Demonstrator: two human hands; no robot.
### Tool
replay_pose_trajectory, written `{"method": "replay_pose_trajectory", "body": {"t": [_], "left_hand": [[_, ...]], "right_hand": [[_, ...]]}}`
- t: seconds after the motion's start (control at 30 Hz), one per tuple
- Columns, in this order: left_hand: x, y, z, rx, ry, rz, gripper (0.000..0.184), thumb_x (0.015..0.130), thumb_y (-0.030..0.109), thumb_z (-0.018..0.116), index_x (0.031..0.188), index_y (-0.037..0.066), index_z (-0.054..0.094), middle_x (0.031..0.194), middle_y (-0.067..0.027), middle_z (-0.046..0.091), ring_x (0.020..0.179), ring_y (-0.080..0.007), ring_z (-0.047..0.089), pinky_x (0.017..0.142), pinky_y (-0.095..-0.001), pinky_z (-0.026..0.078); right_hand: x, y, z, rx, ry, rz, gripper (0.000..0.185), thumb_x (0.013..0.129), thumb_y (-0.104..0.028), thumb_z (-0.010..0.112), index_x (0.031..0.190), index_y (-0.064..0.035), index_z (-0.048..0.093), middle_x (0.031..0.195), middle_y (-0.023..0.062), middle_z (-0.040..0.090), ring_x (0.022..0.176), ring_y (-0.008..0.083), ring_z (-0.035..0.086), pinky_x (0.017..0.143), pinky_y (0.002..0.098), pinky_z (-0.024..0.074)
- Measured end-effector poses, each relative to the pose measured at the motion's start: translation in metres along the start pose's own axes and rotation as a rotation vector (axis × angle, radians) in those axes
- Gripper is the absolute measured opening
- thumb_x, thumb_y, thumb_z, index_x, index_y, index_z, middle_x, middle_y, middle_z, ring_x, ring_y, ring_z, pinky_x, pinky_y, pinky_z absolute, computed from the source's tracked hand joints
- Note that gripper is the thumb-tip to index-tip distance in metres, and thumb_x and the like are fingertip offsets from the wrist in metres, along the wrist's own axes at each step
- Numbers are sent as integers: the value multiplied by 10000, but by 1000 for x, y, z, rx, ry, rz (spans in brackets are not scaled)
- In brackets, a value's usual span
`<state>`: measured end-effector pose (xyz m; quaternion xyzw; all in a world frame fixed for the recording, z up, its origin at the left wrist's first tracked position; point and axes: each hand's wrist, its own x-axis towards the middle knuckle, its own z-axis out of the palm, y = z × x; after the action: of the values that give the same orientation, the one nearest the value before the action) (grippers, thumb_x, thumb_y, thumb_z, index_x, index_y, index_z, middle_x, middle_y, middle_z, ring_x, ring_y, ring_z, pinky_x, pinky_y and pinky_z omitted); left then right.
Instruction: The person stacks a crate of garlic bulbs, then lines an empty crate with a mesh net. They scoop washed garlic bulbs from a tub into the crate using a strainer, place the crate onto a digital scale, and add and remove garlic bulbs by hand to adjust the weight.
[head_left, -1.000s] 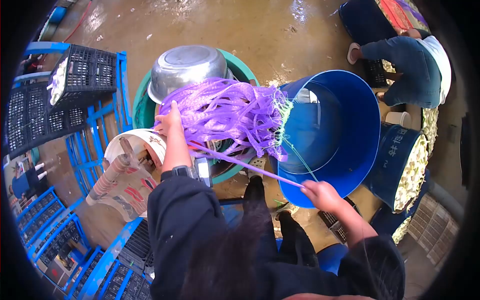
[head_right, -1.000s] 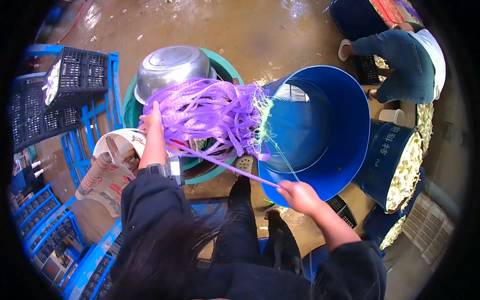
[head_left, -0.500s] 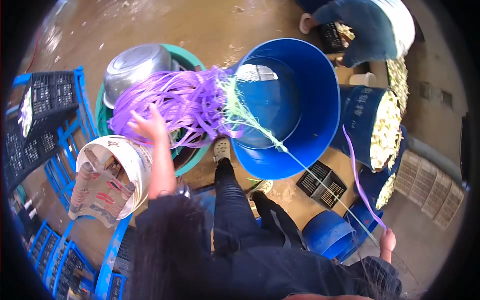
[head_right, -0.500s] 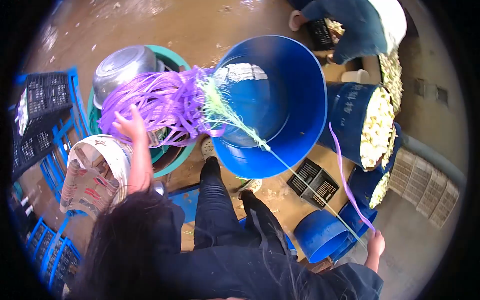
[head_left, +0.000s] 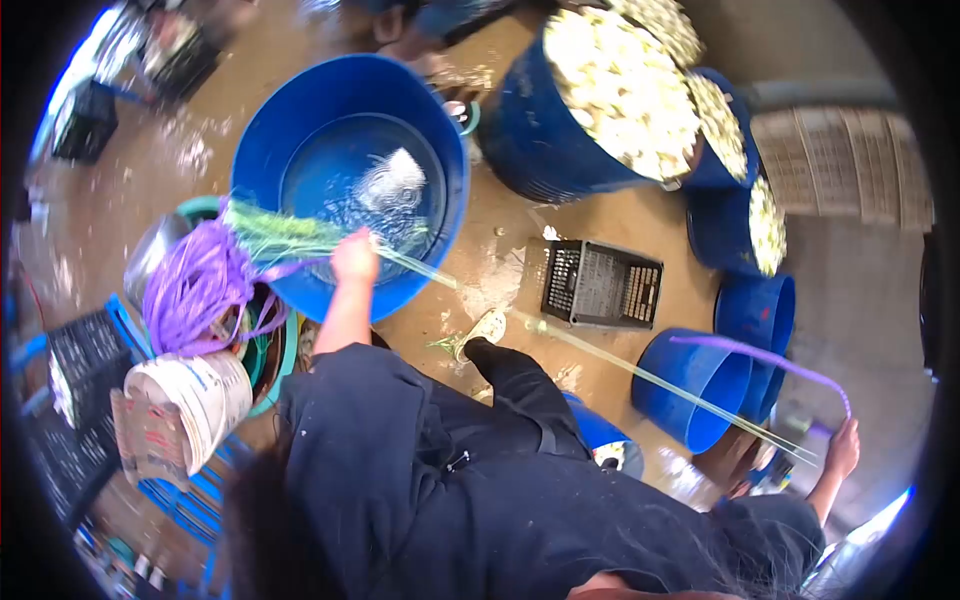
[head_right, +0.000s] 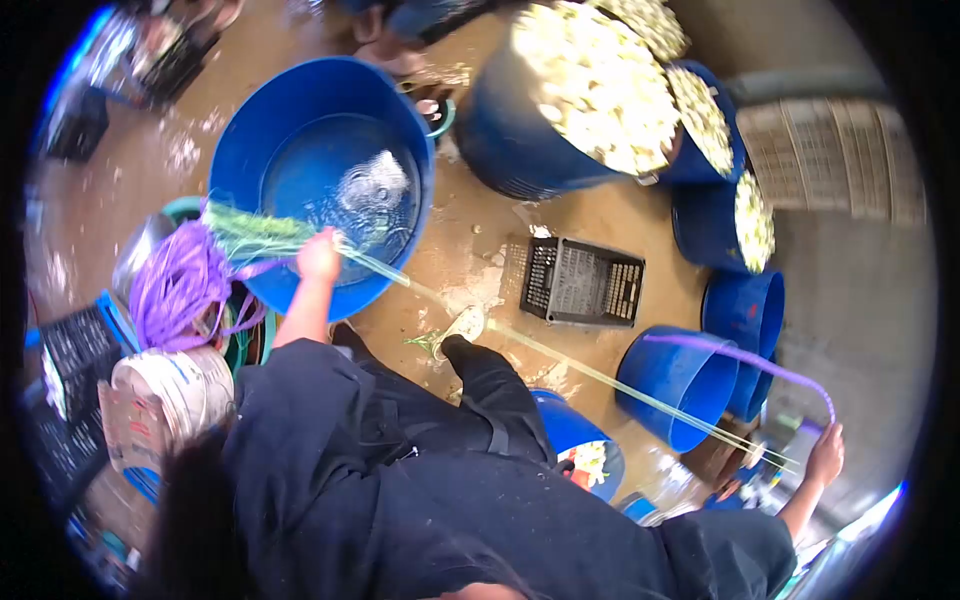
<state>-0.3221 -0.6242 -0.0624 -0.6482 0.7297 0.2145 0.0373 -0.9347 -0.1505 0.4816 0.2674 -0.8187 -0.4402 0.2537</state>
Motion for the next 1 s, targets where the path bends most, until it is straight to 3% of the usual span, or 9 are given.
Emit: {"method": "replay_pose_trajectory", "body": {"t": [0.1, 0.27, 0.33, 0.37, 0.47, 0.6, 0.63, 0.9, 1.0], "left_hand": [[26, 6, -35, 247, 58, 91, 207, 830, 265, 529, 944, 97, 570, 999, -150, 535, 848, -326, 590, 706, -426, 495], [46, 9, -137, 653, 261, -403, 236, 839, 193, 494, 1059, 127, 550, 1301, -181, 365, 1096, -349, 481, 800, -421, 486], [28, 44, -181, 919, 106, -166, 294, 829, 230, 520, 1111, 155, 557, 1420, -181, 197, 1333, -337, 103, 926, -482, 365], [16, 74, -201, 1013, 102, -18, 332, 818, 344, 543, 1071, 135, 598, 1326, -171, 389, 1265, -295, 321, 895, -466, 393], [25, 147, -206, 336, -170, 133, 472, 813, 487, 506, 979, 65, 637, 897, -160, 642, 903, -267, 618, 824, -365, 449], [-105, 237, -136, 200, -1173, 679, 705, 738, 474, 632, 1295, 99, 415, 1334, -129, 398, 1240, -273, 359, 1038, -353, 268], [-129, 234, -107, 202, -1266, 785, 717, 759, 425, 636, 1330, 96, 354, 1346, -153, 373, 1248, -288, 347, 1041, -356, 264], [-138, 257, -56, -547, -1193, 191, 757, 800, 177, 606, 1405, 117, 156, 1350, -132, 342, 1148, -235, 436, 933, -365, 364], [-90, 263, -12, -326, -878, 455, 307, 832, 293, 553, 1033, 64, 585, 890, -107, 608, 747, -162, 547, 703, -299, 439]], "right_hand": [[-31, 82, 110, 15, -36, 172, 348, 942, -365, 286, 1049, -97, 479, 892, 181, 610, 805, 367, 588, 653, 471, 464], [-104, 173, 209, 286, -212, 582, 459, 920, -455, 236, 1167, -143, 465, 1072, 172, 576, 972, 398, 534, 779, 475, 418], [-130, 187, 245, 311, -161, 638, 392, 907, -406, 277, 1082, -122, 482, 1004, 169, 574, 913, 387, 537, 738, 464, 427], [-139, 172, 235, 315, -110, 656, 360, 901, -382, 297, 1040, -111, 490, 970, 168, 573, 884, 381, 539, 718, 459, 431], [-134, 106, 204, 376, 20, 689, 280, 882, -308, 358, 914, -79, 515, 869, 164, 570, 796, 365, 544, 657, 442, 443], [-124, 66, 173, 358, 69, 713, 234, 856, -210, 439, 745, -36, 548, 734, 158, 566, 679, 342, 550, 575, 420, 460], [-159, 122, 256, 239, 224, 561, 430, 805, -498, 491, 741, -81, 574, 704, 139, 614, 604, 344, 586, 511, 430, 467], [-264, 259, 230, 191, -146, 892, 366, 826, -435, 505, 817, -78, 588, 709, 96, 594, 620, 267, 563, 551, 367, 457], [-288, 285, 222, 175, -205, 999, 345, 833, -411, 510, 845, -77, 593, 711, 80, 586, 626, 238, 555, 565, 344, 453]]}}
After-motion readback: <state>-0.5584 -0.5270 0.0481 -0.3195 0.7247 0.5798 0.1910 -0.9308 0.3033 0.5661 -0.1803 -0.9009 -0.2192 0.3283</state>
